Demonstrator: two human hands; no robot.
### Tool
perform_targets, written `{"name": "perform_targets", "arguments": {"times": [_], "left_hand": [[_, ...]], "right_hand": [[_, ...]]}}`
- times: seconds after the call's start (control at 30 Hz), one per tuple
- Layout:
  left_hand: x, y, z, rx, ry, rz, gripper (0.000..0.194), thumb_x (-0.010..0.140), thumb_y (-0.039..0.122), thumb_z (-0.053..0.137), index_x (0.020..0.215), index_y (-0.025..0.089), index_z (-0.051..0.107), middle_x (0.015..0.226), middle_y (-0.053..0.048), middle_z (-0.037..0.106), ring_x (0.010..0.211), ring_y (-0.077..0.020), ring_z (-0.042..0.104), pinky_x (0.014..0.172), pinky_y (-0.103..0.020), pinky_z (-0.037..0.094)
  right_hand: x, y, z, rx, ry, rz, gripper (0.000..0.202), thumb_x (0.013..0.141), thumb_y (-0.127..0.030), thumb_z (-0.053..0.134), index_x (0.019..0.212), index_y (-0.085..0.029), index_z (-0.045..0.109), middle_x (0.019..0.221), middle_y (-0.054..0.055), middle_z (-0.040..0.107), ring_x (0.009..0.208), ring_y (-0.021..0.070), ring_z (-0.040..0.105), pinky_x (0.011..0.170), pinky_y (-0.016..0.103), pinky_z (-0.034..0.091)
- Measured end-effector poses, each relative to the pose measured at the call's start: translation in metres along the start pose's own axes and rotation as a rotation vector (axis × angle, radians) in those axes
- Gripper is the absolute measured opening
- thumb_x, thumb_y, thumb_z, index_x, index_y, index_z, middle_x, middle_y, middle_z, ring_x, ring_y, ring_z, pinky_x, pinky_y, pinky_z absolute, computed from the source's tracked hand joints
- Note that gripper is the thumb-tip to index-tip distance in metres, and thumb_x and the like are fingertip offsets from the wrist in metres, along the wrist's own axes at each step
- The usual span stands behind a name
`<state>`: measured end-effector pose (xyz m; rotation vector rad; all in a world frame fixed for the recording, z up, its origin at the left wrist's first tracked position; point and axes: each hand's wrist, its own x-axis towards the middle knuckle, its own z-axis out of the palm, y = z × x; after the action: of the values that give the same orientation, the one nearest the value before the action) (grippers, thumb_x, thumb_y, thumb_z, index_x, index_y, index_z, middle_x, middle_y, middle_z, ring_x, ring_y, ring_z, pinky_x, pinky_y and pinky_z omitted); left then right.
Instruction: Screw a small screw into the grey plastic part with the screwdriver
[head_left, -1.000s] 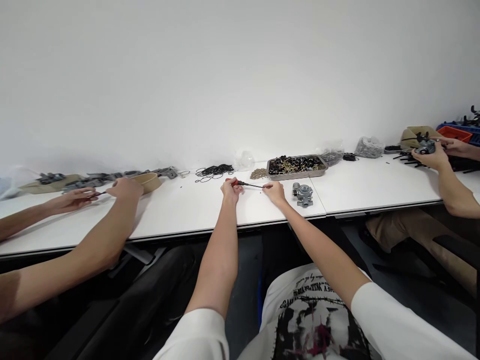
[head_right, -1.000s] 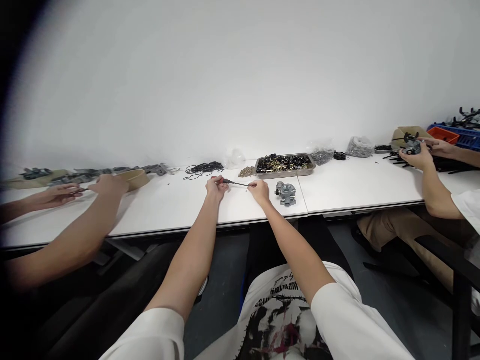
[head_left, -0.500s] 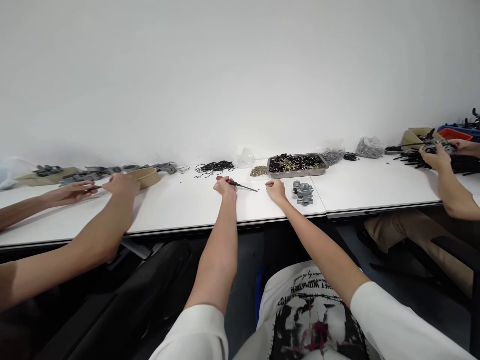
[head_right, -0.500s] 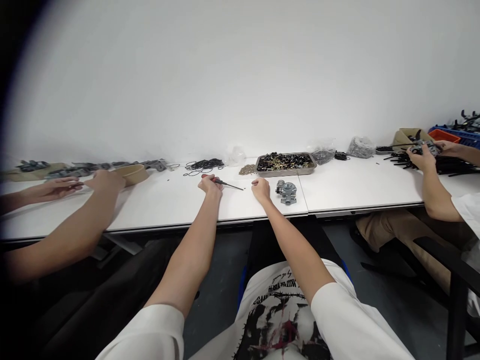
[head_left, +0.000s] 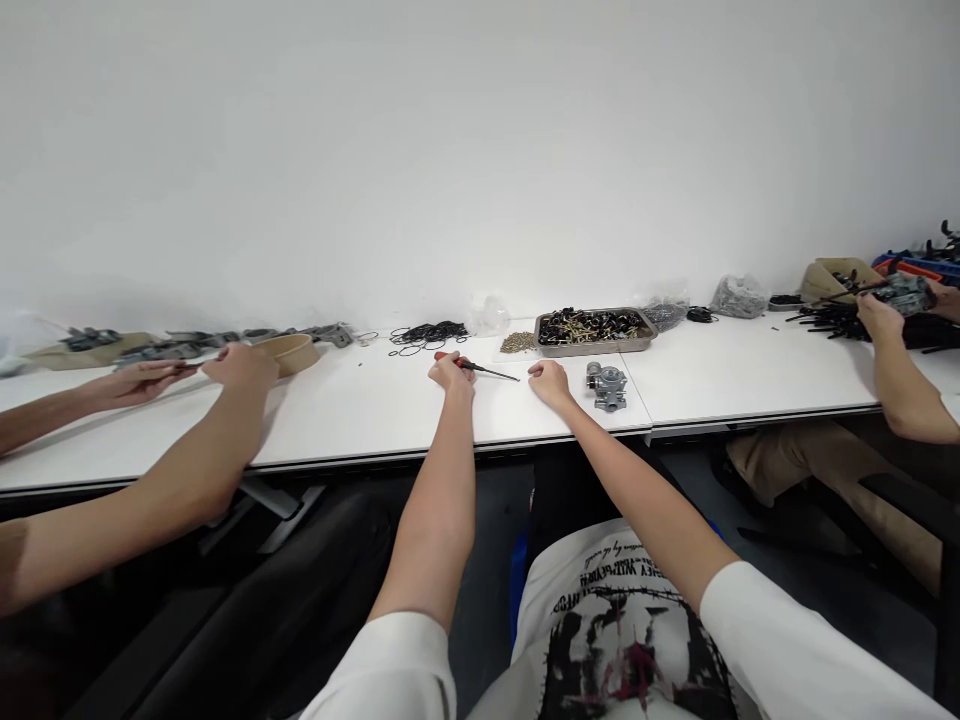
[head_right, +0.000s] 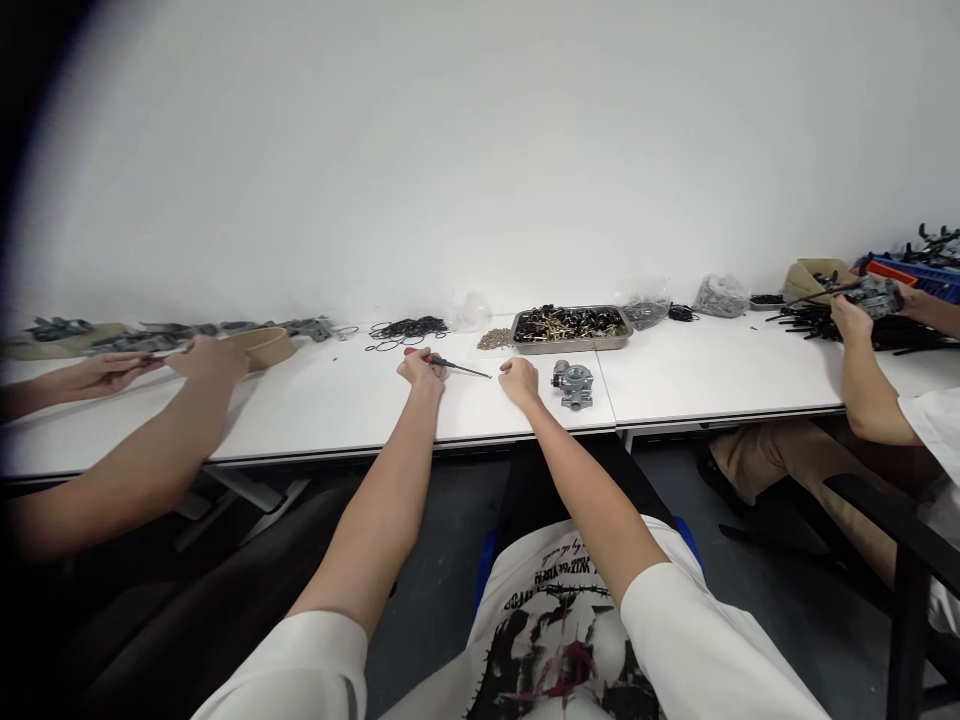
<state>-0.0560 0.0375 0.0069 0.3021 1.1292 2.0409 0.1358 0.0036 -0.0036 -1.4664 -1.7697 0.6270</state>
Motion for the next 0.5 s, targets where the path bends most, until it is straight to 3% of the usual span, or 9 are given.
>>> {"name": "perform_targets", "arguments": {"times": [0.27,0.5], "left_hand": [[-0.0026,-0.0001,0.0015,-0.020,-0.105,-0.007,0.027,0.066,0.015,0.063,0.069,0.023,0.037,0.056,0.004,0.053,0.033,-0.0038,0.030,0.034,-0.019,0.018],[-0.0038,0.0004,0.0032,-0.038,-0.140,-0.026,0.022,0.067,0.012,0.061,0.068,0.022,0.041,0.054,0.002,0.056,0.032,-0.0036,0.031,0.034,-0.018,0.021]], "right_hand": [[0.0019,-0.0002,0.0028,-0.138,-0.053,-0.135,0.025,0.081,-0.028,0.076,0.106,-0.025,0.079,0.116,0.005,0.075,0.118,0.0260,0.062,0.105,0.037,0.043],[0.0006,-0.0018,0.0009,-0.113,-0.056,-0.125,0.016,0.082,-0.027,0.077,0.097,-0.025,0.083,0.109,0.004,0.079,0.115,0.0263,0.066,0.103,0.037,0.043]]}}
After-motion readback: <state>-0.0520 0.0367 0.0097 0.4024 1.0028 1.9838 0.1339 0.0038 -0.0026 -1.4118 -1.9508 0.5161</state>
